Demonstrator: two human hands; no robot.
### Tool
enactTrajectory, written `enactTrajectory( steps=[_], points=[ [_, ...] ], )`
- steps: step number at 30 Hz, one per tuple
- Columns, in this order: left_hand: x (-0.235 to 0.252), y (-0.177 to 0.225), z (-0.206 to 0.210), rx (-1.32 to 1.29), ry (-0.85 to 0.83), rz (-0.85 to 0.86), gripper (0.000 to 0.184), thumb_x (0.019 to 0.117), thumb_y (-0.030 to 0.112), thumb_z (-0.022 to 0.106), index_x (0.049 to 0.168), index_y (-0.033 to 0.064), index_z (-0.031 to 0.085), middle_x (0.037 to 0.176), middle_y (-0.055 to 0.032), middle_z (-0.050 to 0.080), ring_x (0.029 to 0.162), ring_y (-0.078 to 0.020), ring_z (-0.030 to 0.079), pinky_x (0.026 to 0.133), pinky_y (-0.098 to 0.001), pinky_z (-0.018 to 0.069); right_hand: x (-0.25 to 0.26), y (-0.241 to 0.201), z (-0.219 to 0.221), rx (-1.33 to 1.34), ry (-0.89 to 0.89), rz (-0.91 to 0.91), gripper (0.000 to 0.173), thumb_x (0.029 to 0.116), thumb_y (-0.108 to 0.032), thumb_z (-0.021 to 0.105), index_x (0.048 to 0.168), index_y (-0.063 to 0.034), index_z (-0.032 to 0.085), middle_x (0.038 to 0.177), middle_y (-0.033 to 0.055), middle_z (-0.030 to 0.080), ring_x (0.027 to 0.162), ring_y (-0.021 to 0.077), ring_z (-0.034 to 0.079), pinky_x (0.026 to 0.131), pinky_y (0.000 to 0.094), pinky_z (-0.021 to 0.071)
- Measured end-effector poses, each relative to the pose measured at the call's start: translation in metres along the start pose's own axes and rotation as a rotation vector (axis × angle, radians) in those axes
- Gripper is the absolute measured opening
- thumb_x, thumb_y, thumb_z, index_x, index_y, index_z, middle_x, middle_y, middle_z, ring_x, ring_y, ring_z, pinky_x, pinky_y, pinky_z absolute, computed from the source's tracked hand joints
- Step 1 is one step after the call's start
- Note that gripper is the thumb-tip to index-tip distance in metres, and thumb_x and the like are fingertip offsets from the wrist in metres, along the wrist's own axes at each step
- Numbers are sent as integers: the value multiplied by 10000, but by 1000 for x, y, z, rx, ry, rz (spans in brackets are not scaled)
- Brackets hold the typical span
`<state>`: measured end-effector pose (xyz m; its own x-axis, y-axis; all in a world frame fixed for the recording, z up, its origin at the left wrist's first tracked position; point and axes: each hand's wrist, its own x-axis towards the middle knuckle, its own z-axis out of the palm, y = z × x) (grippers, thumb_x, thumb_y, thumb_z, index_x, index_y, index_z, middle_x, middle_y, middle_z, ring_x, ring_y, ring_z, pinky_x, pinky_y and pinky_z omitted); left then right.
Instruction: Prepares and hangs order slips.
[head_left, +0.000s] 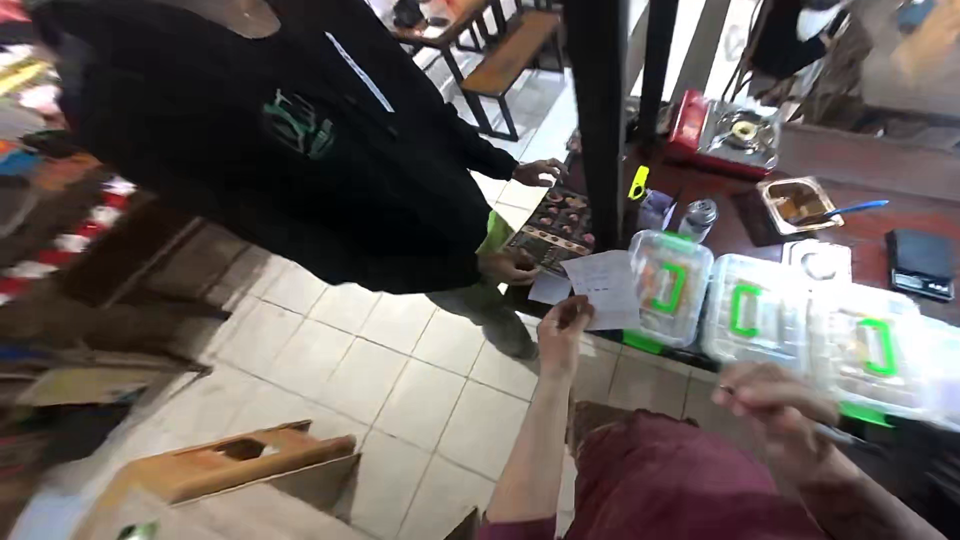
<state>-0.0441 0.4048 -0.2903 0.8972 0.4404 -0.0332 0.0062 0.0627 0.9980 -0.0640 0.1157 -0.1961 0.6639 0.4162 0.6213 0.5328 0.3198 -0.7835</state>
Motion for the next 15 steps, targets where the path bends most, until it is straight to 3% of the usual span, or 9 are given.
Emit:
enactTrajectory(
  steps=[3, 5, 7, 8, 11, 13, 15],
  points=[
    [52, -45, -56, 202, -92, -27, 293, 999, 155, 647, 1268, 44, 684, 1198, -99, 711, 1040, -172, 688, 935, -402, 579, 18, 91, 87, 4, 65, 233, 290, 1074, -212, 523, 1297, -99, 670, 1108, 24, 731, 934, 126, 711, 817, 331, 632],
    [82, -56, -81, 344, -210, -49, 326, 1042, 210, 591, 1345, 107, 653, 1308, -83, 679, 1119, -192, 674, 976, -443, 560, 34, 146, 132, -98, 138, 352, 277, 1064, -194, 549, 1263, -44, 669, 1107, 41, 738, 969, 135, 714, 878, 360, 624],
    [101, -68, -102, 453, -304, -62, 351, 1056, 259, 575, 1398, 195, 621, 1362, -70, 656, 1118, -242, 681, 936, -499, 571, 40, 194, 165, -213, 227, 485, 253, 1049, -198, 574, 1224, -60, 693, 1089, 36, 746, 975, 136, 717, 892, 371, 619],
    [112, -75, -109, 490, -332, -50, 359, 1055, 257, 576, 1409, 201, 610, 1362, -87, 653, 1104, -265, 685, 917, -511, 574, 45, 216, 176, -260, 267, 531, 251, 1046, -202, 577, 1218, -62, 696, 1079, 41, 743, 954, 136, 715, 869, 368, 621],
    [148, -96, -118, 619, -386, -17, 341, 1046, 200, 574, 1360, 81, 631, 1324, -170, 647, 1139, -285, 674, 980, -475, 561, 59, 262, 201, -376, 368, 681, 257, 1047, -199, 586, 1227, -42, 679, 1045, 107, 727, 859, 172, 708, 781, 375, 618],
    [169, -114, -119, 717, -377, 47, 297, 1030, 174, 581, 1276, 44, 686, 1211, -172, 693, 1086, -255, 693, 978, -428, 567, 70, 287, 206, -403, 401, 802, 289, 1045, -206, 587, 1284, -62, 660, 1061, 124, 727, 863, 191, 712, 788, 396, 613],
    [178, -125, -123, 757, -394, 112, 280, 1027, 177, 592, 1245, 41, 704, 1173, -168, 703, 1068, -268, 691, 972, -442, 559, 79, 316, 207, -404, 432, 847, 280, 1033, -229, 611, 1258, -81, 689, 1040, 99, 742, 832, 166, 713, 770, 373, 613]
  ],
)
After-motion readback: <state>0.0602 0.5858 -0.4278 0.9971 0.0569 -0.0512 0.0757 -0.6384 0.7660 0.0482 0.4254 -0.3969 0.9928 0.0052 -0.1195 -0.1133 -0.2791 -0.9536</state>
